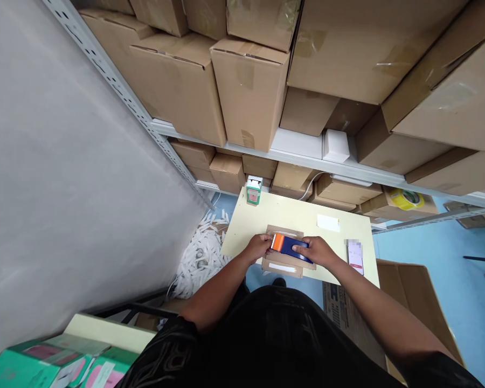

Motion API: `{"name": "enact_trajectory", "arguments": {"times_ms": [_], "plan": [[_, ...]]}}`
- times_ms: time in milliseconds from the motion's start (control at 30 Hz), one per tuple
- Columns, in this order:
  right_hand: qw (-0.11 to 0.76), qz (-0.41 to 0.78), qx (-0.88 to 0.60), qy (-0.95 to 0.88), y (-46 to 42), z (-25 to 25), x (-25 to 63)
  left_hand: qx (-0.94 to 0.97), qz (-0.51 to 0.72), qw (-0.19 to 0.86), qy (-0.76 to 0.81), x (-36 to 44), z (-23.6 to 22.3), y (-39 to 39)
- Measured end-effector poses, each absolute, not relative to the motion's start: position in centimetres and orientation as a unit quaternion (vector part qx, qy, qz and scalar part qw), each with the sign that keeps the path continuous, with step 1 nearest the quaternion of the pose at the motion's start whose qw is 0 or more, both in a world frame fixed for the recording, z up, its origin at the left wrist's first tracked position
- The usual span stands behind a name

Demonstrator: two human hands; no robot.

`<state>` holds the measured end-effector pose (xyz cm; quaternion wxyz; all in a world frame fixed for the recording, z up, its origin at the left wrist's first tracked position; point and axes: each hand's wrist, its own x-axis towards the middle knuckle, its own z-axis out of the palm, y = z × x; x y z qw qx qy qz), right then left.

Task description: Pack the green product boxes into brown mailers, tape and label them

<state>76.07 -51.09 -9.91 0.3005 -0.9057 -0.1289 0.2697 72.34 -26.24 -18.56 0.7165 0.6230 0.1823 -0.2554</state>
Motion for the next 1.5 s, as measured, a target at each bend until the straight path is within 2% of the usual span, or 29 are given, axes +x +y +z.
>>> {"name": "enact_trajectory", "arguments": {"times_ms": [133,400,667,833,1000,1167,1233,1400,1500], "plan": [[0.295,0.289,-0.902,-0.126,-50.5,-9.3,76.2,0.631,-0.240,0.716,0.179,72.0,-19.3,-25.1],[0.207,0.285,-0.928,-0.119,-51.8,-9.1,76.2,0.672,-0.188,0.696,0.171,71.4,-22.2,-21.2],[0.200,0.263,-0.933,-0.140,-52.1,-10.0,75.8,0.729,-0.121,0.648,0.185,70.3,-24.8,-23.4],[0.182,0.260,-0.938,-0.141,-51.5,-9.5,75.7,0.767,-0.113,0.601,0.194,70.1,-24.8,-24.8],[0.179,0.257,-0.940,-0.133,-51.3,-9.3,75.8,0.774,-0.102,0.607,0.153,70.6,-24.4,-26.4],[0.189,0.258,-0.940,-0.116,-51.3,-9.5,75.6,0.759,-0.070,0.622,0.177,70.5,-24.5,-26.3],[0.192,0.260,-0.940,-0.111,-51.2,-9.4,75.6,0.788,-0.065,0.598,0.128,70.6,-23.9,-25.5],[0.194,0.266,-0.937,-0.113,-51.1,-9.3,75.9,0.851,-0.104,0.483,-0.179,71.8,-20.8,-24.0],[0.183,0.262,-0.940,-0.115,-51.1,-9.2,76.0,0.862,-0.141,0.422,-0.242,72.6,-20.1,-24.4]]}}
